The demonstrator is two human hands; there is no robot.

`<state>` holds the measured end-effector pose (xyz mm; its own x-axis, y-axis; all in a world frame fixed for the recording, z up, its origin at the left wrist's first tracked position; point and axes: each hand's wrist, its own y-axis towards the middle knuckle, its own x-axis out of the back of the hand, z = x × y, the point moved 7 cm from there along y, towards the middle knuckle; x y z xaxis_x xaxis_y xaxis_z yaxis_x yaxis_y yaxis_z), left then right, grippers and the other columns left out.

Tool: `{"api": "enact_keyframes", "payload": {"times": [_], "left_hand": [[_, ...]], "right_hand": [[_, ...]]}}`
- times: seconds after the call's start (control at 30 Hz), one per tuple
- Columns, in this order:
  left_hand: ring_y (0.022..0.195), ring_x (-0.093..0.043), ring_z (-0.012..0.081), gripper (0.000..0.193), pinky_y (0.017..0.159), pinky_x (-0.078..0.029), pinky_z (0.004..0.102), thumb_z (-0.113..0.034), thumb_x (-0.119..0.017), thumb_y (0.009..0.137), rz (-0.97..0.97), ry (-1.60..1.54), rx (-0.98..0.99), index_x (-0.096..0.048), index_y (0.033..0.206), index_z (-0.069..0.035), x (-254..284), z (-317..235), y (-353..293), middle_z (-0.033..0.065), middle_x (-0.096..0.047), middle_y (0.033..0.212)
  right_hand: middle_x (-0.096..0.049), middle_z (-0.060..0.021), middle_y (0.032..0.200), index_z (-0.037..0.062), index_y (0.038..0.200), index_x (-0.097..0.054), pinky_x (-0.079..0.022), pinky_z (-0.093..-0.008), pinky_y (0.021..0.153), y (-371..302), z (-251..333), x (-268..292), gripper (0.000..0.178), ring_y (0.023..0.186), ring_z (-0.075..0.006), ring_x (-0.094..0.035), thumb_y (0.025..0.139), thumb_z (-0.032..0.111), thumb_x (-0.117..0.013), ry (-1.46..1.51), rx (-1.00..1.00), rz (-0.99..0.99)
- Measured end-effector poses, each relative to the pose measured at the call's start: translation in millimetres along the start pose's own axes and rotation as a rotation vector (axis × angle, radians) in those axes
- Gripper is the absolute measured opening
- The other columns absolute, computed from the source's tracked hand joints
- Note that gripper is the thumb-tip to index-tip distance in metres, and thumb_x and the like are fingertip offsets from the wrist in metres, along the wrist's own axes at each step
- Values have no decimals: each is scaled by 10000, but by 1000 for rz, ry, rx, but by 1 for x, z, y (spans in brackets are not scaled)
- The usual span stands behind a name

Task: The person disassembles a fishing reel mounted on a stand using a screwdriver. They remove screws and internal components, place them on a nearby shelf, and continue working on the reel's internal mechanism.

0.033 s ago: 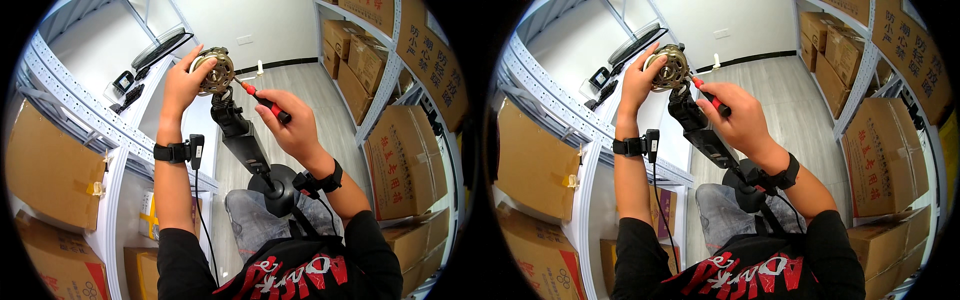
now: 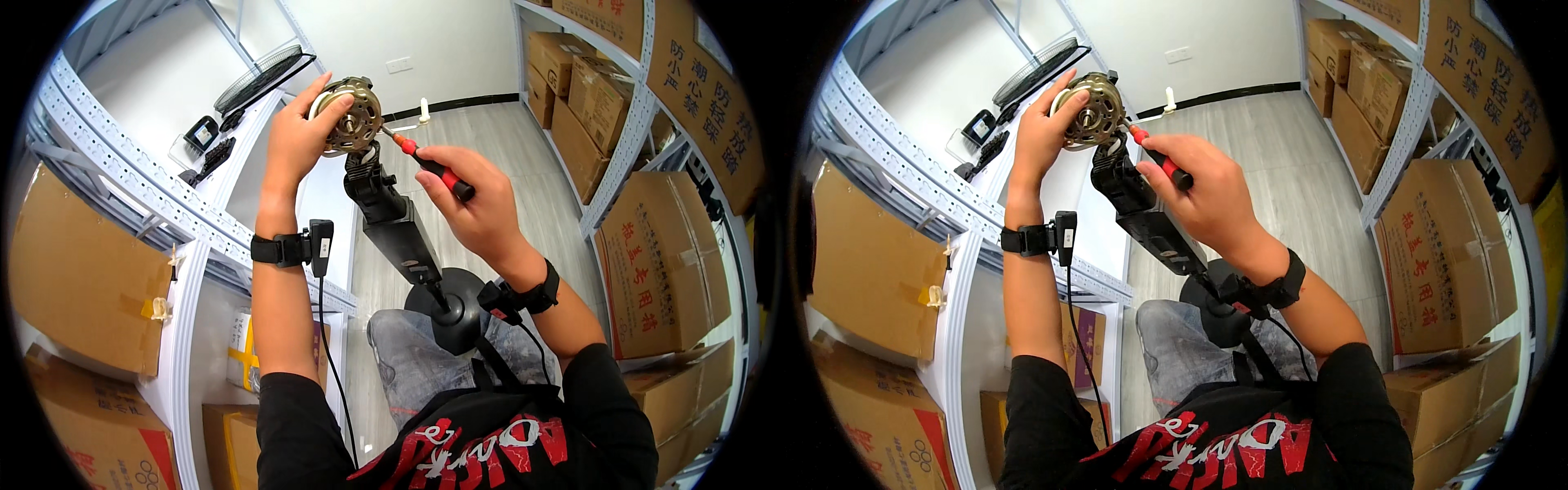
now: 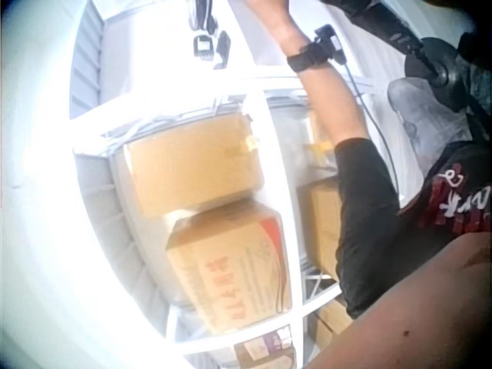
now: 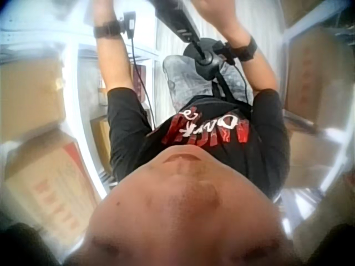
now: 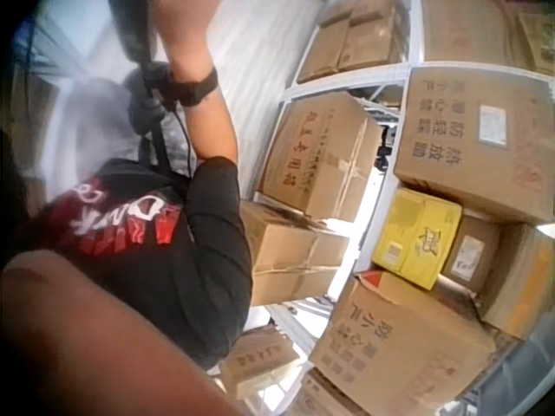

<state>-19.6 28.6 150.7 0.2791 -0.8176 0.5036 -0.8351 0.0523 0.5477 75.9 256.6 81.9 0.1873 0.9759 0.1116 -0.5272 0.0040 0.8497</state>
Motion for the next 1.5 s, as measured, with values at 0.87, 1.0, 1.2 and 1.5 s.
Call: {"api": "enact_keyframes", "payload": {"times": [0.87,1.0,1.2,1.5], "left_hand": [[876,-737,247,639,793,-557,318,-535,-737,813,-148,262,-88,-711,1187,-17,-1,-25,-10,165,-755,968],[833,-735,235,603,758,-555,313,-534,-727,820,-119,234,-84,-723,1171,-44,-3,-24,-7,142,-757,919],[790,-732,218,575,730,-554,313,-538,-717,826,-106,220,-124,-733,1151,-63,-1,-17,-4,117,-758,875],[894,-709,158,591,801,-551,276,-469,-755,848,-27,222,-40,-691,1259,-48,-3,-20,-4,138,-744,1032]], "right_hand": [[-653,-46,768,-16,1072,-679,-518,-245,627,16,-20,-17,275,651,-95,-623,1009,240,-602,419,-445,63],[-665,-52,794,-10,1055,-682,-501,-252,612,16,-23,-16,243,640,-102,-618,1010,210,-587,350,-420,74],[-664,-69,809,1,1051,-676,-481,-283,630,22,-17,-9,195,666,-128,-594,997,162,-582,108,-312,236],[-613,-141,784,1,986,-653,-472,-363,644,32,-11,-7,133,680,-273,-568,965,124,-609,-54,-28,370]]}}
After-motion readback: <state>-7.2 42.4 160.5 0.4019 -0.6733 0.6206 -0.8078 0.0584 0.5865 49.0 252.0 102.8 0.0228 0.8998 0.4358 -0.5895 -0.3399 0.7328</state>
